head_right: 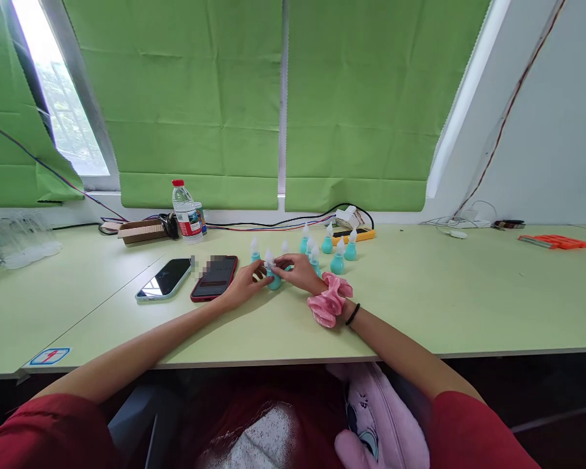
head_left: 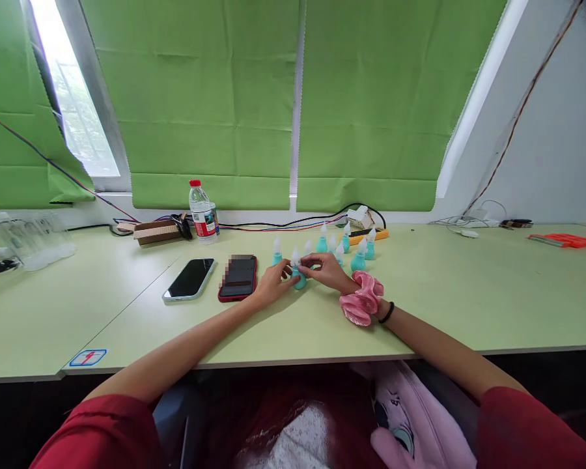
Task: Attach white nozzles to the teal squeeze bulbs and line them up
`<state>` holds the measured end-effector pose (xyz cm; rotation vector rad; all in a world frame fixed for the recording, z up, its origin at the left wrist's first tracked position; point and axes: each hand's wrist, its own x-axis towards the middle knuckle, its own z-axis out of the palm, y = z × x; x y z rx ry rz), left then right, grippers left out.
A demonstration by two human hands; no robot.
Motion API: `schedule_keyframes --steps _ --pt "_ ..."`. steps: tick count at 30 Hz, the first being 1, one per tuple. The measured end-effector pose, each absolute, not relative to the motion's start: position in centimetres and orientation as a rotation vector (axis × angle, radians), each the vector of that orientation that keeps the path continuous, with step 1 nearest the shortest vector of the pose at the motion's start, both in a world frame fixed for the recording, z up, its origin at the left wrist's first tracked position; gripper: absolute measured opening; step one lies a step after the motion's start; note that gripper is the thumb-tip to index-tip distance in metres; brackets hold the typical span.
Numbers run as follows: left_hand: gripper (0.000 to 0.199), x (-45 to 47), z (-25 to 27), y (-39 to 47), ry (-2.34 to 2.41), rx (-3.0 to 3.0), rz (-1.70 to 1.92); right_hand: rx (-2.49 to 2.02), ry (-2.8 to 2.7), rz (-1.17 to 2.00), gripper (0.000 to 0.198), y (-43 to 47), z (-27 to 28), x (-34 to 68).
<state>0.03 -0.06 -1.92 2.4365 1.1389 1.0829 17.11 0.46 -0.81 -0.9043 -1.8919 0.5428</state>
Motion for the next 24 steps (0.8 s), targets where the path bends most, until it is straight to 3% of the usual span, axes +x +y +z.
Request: schedule_keyframes --steps 3,9,17,24 --pt "0.03 -0.2 -1.7 0.1 1.273 2.453 1.131 -0.906 -1.9 0.465 0.034 0.0 -0.5 17.0" --pt "0.033 -0.7 -1.3 0.3 1.597 2.463 0.955 -0.911 -1.737 0.181 0.018 0.1 0.5 17.7" --pt "0.033 -0.6 -1.4 0.1 1.63 2.44 0.932 -0.943 -1.421 -0.136 0.013 0.7 2.4 20.1" --pt "0.033 -0.8 -1.5 0.2 1.71 2.468 0.882 -1.0 -1.457 -0.297 0.009 1.2 2.4 20.5"
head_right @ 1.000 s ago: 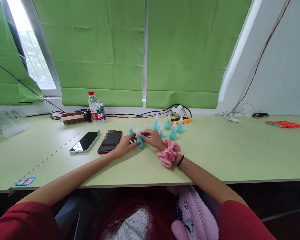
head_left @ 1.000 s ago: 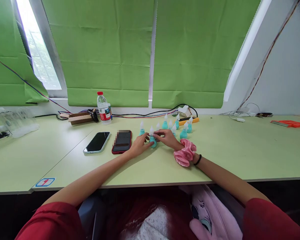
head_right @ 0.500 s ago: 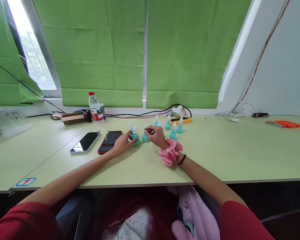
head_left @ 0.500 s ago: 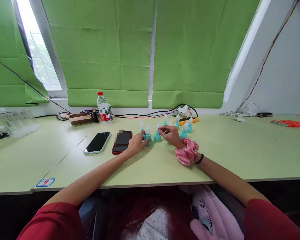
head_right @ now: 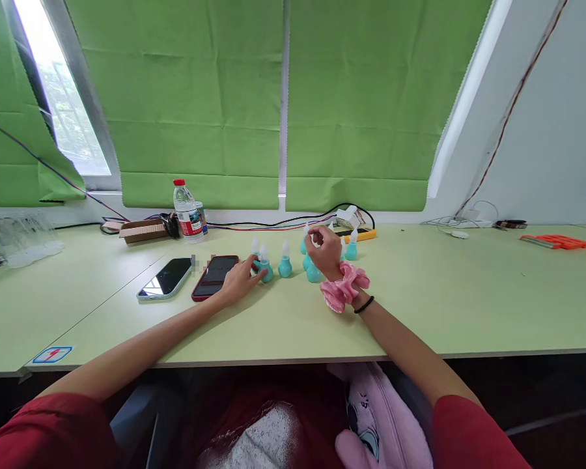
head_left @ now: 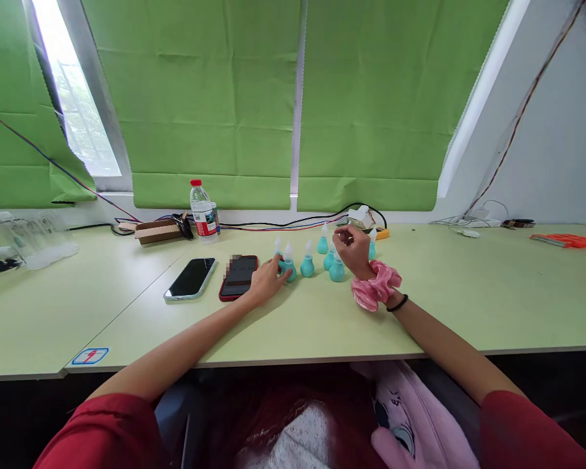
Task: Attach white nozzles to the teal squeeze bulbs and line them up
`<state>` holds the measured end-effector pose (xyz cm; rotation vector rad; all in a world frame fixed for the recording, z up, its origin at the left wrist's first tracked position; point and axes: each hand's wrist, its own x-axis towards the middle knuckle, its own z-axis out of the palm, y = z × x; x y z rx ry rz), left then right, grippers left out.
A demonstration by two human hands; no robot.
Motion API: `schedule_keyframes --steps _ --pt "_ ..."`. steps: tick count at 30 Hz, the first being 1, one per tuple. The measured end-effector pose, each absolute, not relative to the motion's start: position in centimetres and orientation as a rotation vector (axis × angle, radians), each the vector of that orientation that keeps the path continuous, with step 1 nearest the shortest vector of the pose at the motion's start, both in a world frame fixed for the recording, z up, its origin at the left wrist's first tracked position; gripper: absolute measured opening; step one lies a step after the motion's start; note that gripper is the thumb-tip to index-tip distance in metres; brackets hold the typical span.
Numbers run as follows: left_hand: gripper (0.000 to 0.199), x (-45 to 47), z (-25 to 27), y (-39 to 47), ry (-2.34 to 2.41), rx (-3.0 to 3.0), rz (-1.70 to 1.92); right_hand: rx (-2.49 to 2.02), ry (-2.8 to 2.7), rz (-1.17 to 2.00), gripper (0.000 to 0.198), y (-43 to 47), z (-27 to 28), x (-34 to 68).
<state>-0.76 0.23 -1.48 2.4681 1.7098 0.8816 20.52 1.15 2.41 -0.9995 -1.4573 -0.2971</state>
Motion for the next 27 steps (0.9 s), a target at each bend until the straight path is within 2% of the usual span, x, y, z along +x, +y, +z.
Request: schedule_keyframes --steps 11,27 --pt "0.032 -0.6 -1.7 0.5 1.629 2.494 0.917 -1.043 -1.529 -0.393 0.006 0.7 2.1 20.0" --pt "0.045 -0.2 -1.4 -0.1 1.745 2.529 0.702 -1.258 -1.503 -0.351 0.028 1.9 1.0 20.1"
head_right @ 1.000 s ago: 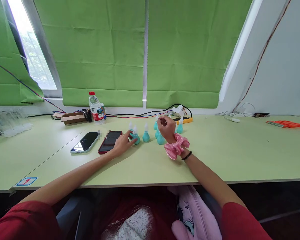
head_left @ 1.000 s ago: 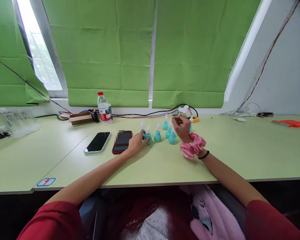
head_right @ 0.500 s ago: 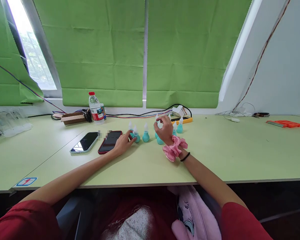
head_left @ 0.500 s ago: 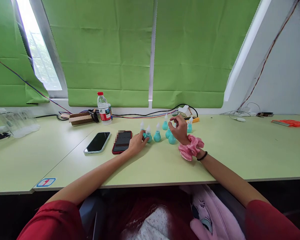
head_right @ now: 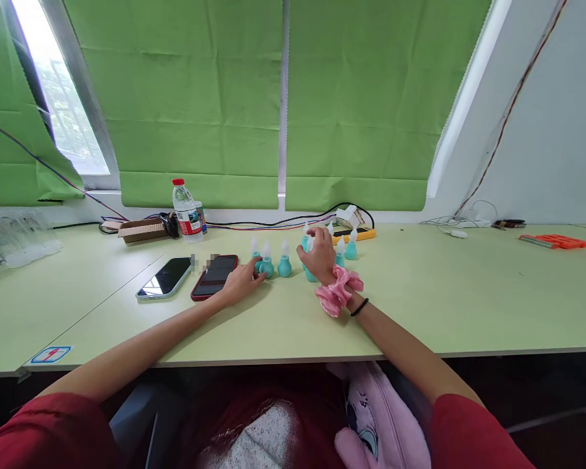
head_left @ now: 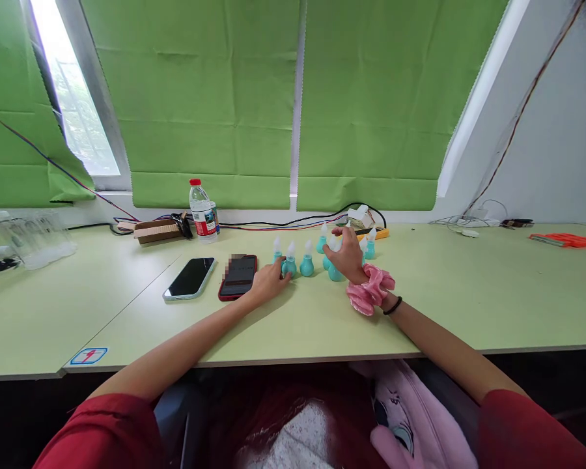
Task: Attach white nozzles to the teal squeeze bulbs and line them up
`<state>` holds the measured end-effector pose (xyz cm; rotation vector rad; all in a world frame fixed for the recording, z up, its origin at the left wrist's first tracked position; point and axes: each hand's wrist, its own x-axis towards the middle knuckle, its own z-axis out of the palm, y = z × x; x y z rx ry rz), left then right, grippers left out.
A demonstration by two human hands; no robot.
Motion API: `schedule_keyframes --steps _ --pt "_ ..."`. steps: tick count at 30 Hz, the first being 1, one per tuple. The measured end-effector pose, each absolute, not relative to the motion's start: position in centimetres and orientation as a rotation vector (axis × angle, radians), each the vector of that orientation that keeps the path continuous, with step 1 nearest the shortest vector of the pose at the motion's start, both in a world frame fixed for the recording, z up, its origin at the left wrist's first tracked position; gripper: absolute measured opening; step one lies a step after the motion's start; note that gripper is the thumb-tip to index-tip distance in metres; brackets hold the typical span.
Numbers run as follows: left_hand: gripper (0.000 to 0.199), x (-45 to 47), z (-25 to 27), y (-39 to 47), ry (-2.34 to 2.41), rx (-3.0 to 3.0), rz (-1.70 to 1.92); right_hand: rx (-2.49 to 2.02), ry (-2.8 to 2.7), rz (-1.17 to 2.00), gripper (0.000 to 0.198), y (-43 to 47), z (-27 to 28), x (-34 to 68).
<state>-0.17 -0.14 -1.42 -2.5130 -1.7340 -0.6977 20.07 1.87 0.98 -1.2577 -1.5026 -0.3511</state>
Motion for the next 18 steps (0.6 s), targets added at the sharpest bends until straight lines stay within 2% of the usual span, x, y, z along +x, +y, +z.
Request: schedule_keyframes --steps 4,8,13,15,18 --pt "0.049 0.1 -1.1 -0.9 -1.803 -2.48 -0.856 -1.387 -1.557 -0.268 0.03 1.6 0.8 19.9" --pt "0.036 0.3 -0.5 -1.9 -1.661 -2.522 -1.072 -1.559 -1.653 -0.136 0.032 1.0 0.9 19.5" --pt "0.023 0.8 -0.4 -2.9 -1.376 -2.71 -1.128 -1.505 -1.856 -0.14 0.046 0.5 0.6 18.8" --pt "0.021 0.9 -0.5 -3.0 -1.299 -2.763 -1.117 -1.532 -1.973 -0.139 0.041 0.3 0.3 18.6" --pt "0.02 1.0 -0.7 -2.9 -1.294 -2.784 -1.085 -1.575 -2.11 -0.235 0.021 0.2 -0.1 18.3"
